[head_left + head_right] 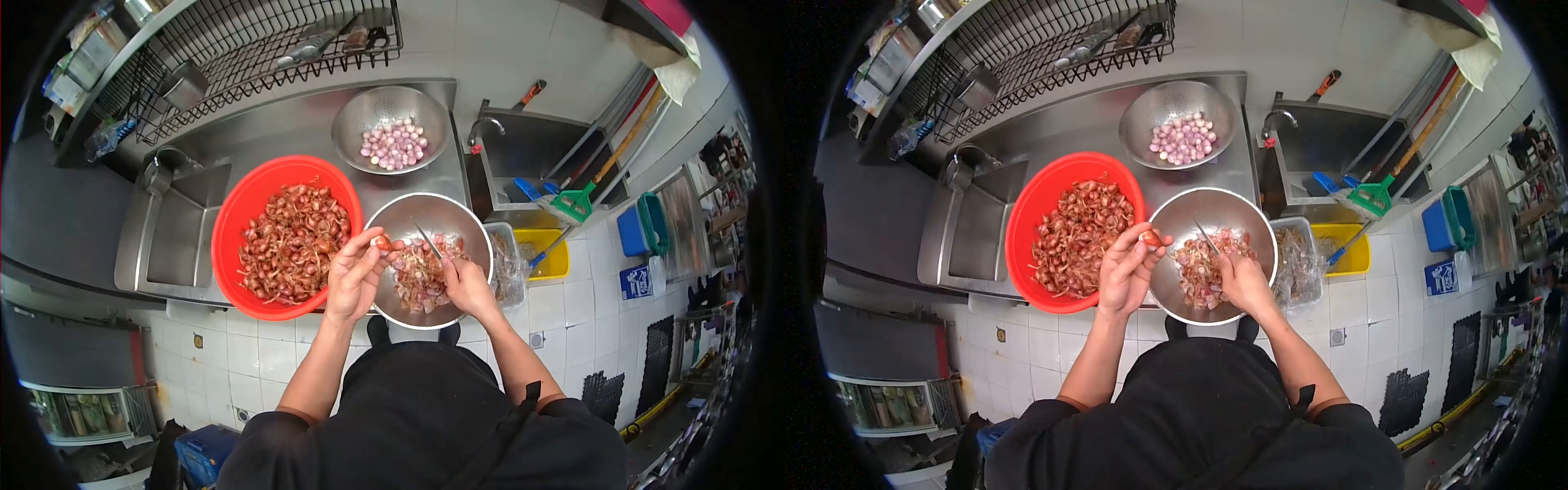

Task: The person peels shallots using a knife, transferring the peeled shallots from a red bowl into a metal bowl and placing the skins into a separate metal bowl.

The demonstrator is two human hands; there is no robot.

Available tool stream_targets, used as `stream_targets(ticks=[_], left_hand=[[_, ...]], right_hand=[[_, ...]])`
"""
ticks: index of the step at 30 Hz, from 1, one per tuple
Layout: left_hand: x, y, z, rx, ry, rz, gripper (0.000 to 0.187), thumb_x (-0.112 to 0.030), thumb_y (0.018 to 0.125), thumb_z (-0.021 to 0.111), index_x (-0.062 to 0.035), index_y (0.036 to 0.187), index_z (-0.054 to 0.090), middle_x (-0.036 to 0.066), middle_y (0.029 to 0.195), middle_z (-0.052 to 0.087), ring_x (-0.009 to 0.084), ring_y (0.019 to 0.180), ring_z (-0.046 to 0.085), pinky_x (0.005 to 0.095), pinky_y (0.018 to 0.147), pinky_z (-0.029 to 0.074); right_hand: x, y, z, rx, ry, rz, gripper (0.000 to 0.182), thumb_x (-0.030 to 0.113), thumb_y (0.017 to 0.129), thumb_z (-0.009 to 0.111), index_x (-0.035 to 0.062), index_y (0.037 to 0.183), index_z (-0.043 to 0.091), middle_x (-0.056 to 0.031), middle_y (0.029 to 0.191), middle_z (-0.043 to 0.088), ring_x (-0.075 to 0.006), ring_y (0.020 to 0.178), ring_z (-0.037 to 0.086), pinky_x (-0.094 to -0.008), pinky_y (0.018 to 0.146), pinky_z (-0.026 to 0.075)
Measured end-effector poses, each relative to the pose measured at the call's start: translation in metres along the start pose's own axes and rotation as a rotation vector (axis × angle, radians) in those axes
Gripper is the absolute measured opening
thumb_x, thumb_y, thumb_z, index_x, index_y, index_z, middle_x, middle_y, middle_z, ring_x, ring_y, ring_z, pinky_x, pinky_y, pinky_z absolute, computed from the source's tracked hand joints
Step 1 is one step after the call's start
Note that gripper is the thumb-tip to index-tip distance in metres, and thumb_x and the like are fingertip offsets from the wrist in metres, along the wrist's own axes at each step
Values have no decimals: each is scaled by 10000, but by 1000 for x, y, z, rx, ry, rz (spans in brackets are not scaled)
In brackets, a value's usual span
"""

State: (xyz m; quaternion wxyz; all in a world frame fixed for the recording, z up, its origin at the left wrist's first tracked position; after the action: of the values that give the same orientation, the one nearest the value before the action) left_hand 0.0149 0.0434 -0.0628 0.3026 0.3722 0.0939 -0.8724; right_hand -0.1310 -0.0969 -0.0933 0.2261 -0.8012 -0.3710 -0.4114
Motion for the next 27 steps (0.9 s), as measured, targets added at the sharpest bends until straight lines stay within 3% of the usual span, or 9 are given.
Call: stream_targets(ticks=[1, 2, 3, 6, 9, 15, 21, 24, 27], left_hand=[[-1, -1, 2, 14, 25, 14, 296, -42, 998, 507, 29, 1282, 549, 130, 1149, 641, 294, 1132, 628, 334, 951, 535], [-2, -2, 4, 28, 51, 27, 303, -40, 995, 519, 25, 1290, 545, 122, 1128, 649, 287, 1122, 633, 334, 947, 537], [1, -4, 2, 23, 51, 17, 303, -40, 995, 519, 25, 1290, 545, 122, 1128, 649, 287, 1122, 633, 334, 947, 537], [2, -4, 5, 6, 157, 55, 352, -15, 950, 605, 22, 1293, 538, 111, 1096, 663, 256, 1072, 651, 329, 928, 542], [4, -7, 12, 11, 174, 85, 328, 43, 923, 620, 47, 1245, 560, 120, 1085, 656, 226, 1066, 648, 327, 916, 528], [1, -11, 20, -24, 270, 140, 311, 98, 893, 627, 59, 1198, 575, 113, 1090, 654, 159, 1007, 636, 278, 887, 520], [-1, -15, 27, -30, 320, 146, 309, 62, 912, 624, 52, 1218, 583, 102, 1073, 665, 170, 994, 646, 288, 868, 533], [-1, -12, 31, -9, 121, 61, 316, 13, 936, 615, 47, 1247, 570, 115, 1064, 673, 185, 982, 655, 317, 869, 539], [4, -12, 29, -15, -21, -12, 319, -16, 950, 606, 40, 1260, 563, 124, 1061, 676, 193, 972, 658, 332, 884, 536]], right_hand=[[-7, -2, 3, 36, -83, 56, 323, 224, 978, 526, -75, 951, 646, -285, 895, 671, -456, 897, 659, -450, 800, 517], [-5, -6, 3, -45, -84, -47, 286, 200, 976, 550, -61, 874, 603, -225, 798, 682, -375, 760, 689, -433, 703, 517], [-2, -10, 5, -41, -80, -37, 286, 200, 976, 550, -61, 874, 603, -225, 798, 682, -375, 760, 689, -433, 703, 517], [29, -22, 4, -69, 573, -46, 136, 91, 946, 621, -34, 999, 614, -53, 776, 693, -90, 694, 622, -296, 651, 498], [67, -31, 4, 108, 648, -127, 257, 85, 947, 619, -55, 1162, 610, -80, 895, 725, -117, 797, 661, -292, 762, 522], [91, -32, 0, -115, 521, -418, 361, 61, 953, 598, -41, 1299, 585, -153, 1109, 709, -159, 1041, 656, -299, 934, 493], [78, -31, -3, -104, 610, -256, 315, 89, 975, 588, -46, 1258, 616, -116, 1091, 709, -122, 986, 636, -255, 889, 491], [63, -27, 0, -77, 792, -97, 310, 106, 986, 581, -49, 1253, 617, -96, 1080, 707, -99, 954, 621, -244, 863, 490], [65, -25, -8, -81, 733, -141, 314, 106, 993, 568, -44, 1266, 610, -90, 1081, 704, -93, 959, 617, -239, 855, 489]])
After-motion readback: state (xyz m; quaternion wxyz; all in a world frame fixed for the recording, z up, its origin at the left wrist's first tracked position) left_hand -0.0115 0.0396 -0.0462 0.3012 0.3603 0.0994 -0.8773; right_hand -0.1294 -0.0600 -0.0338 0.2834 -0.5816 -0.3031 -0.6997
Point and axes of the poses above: each hand's wrist, its own y-axis towards the middle knuckle, its own z-axis out of the palm, x = y × z, the point moved 8 cm from there along y, towards the middle knuckle
